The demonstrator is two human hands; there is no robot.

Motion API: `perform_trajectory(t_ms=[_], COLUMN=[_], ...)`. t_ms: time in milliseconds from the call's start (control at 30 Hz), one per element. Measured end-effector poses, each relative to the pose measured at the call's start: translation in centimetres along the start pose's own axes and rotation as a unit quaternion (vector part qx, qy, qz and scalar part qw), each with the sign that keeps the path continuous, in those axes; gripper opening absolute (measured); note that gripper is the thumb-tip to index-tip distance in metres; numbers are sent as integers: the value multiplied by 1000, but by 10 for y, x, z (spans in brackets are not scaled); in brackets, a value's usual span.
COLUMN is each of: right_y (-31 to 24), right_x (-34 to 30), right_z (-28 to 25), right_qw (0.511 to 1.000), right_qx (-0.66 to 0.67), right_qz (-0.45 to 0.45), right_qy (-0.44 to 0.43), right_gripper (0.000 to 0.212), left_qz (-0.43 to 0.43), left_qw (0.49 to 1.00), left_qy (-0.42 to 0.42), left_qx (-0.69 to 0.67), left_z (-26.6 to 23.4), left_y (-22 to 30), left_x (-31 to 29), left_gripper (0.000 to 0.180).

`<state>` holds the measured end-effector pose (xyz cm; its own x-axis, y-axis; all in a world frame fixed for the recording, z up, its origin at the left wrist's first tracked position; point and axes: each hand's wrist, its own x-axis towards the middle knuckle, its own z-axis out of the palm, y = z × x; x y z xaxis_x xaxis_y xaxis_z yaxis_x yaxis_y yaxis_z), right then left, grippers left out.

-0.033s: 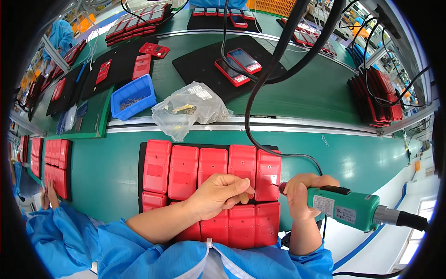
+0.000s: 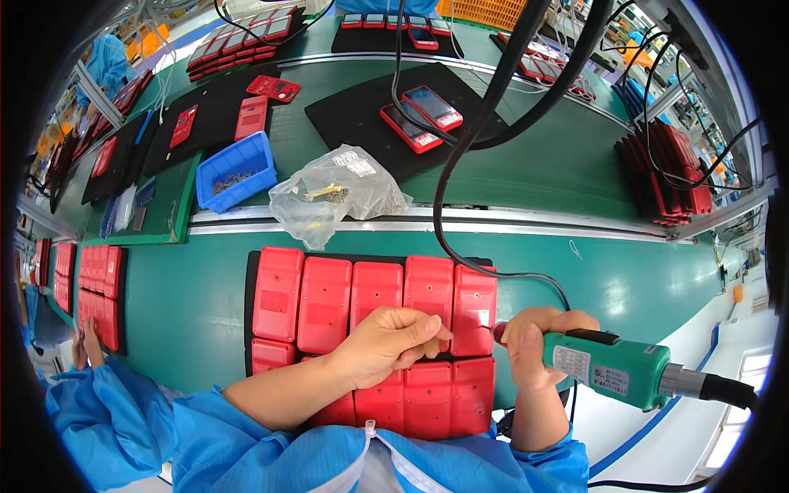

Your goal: The person fastens screws into red electronic housings on an assembly line using an electric screwdriver.

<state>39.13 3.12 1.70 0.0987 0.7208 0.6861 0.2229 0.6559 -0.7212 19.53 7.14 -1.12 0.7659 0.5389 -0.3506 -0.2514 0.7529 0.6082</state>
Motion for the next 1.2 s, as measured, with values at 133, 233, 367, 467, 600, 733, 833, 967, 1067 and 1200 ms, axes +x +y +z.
perform_trajectory(t_ms=[133, 233, 367, 467, 600, 733, 833, 967, 1067, 1200], right_y=[0, -2, -2, -26, -62, -72, -74, -72, -63, -61], right_x=[-2, -3, -7, -4, 12, 14, 11, 7, 5, 7], right_z=[3, 5, -1, 16, 23, 36, 44, 50, 39, 44], right_qw=[996, 997, 998, 969, 969, 979, 983, 985, 987, 984], right_qx=[64, 27, 3, 111, 193, 160, 142, 130, 140, 157], right_qz=[35, 41, 33, 69, -48, -53, -20, -4, -39, -83], right_qy=[42, 66, 46, 210, 144, 113, 117, 115, 74, 24], right_gripper=[31, 30, 34, 35, 33, 29, 30, 33, 34, 37], left_qz=[0, -16, -11, 16, -12, -60, -69, -79, -83, -78], left_qw=[1000, 1000, 1000, 999, 999, 993, 990, 987, 986, 985], left_qy=[13, 2, -11, 32, 37, 15, 20, 15, 26, 21], left_qx=[17, -2, 3, 4, -34, -96, -119, -135, -139, -153], left_z=[3, 5, 9, 14, 9, 7, 8, 8, 11, 5], left_y=[0, -2, -5, -6, -7, -3, -1, -3, -3, -2], left_x=[0, 0, -5, -5, -5, -7, -8, -8, -7, -12], left_gripper=[27, 25, 24, 24, 24, 35, 37, 38, 37, 36])
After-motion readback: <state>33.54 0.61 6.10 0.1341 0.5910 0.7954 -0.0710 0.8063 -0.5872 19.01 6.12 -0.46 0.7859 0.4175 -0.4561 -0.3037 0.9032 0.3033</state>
